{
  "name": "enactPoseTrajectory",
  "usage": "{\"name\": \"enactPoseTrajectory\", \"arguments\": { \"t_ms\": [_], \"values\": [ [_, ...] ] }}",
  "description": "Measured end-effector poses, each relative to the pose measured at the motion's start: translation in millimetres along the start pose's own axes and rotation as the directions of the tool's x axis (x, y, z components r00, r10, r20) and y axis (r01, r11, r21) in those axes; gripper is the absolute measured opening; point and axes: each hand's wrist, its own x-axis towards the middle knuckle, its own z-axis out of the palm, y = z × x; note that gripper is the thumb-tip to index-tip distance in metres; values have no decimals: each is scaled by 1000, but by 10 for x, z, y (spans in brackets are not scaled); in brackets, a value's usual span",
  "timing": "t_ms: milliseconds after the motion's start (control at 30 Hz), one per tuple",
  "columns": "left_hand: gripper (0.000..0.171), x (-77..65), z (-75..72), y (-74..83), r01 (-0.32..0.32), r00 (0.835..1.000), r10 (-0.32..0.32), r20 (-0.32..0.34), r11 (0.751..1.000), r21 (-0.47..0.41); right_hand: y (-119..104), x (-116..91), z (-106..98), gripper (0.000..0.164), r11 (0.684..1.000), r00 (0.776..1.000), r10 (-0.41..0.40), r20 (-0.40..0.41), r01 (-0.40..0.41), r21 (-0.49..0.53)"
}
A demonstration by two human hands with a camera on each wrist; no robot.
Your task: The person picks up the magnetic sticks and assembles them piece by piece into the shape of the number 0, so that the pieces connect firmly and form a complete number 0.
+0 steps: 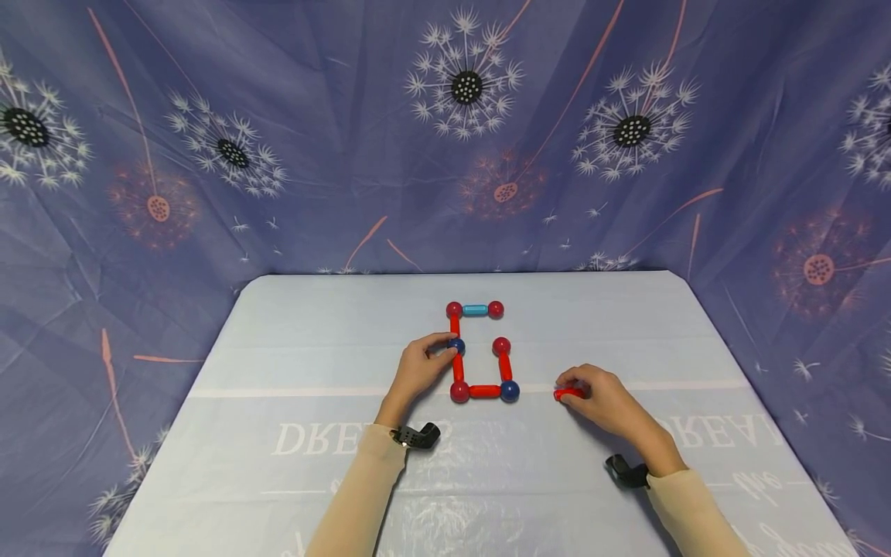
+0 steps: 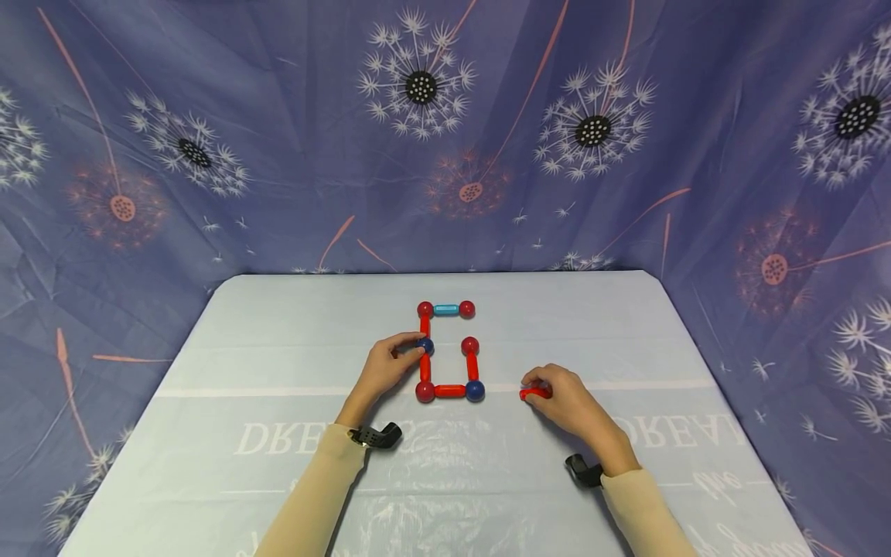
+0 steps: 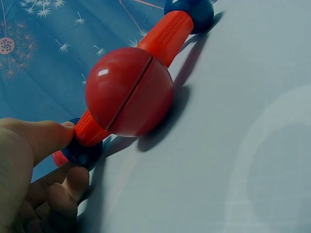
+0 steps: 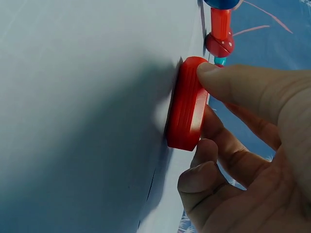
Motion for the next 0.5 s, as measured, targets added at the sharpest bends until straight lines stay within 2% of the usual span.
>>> {"name": "enactPoseTrajectory", "arguments": {
  "t_ms": [500],
  "values": [
    [30,-6,8,-13,-2,1000,2,-3,1000,11,67,69,2,13,1000,996,17,83,-19,22]
  ]
}}
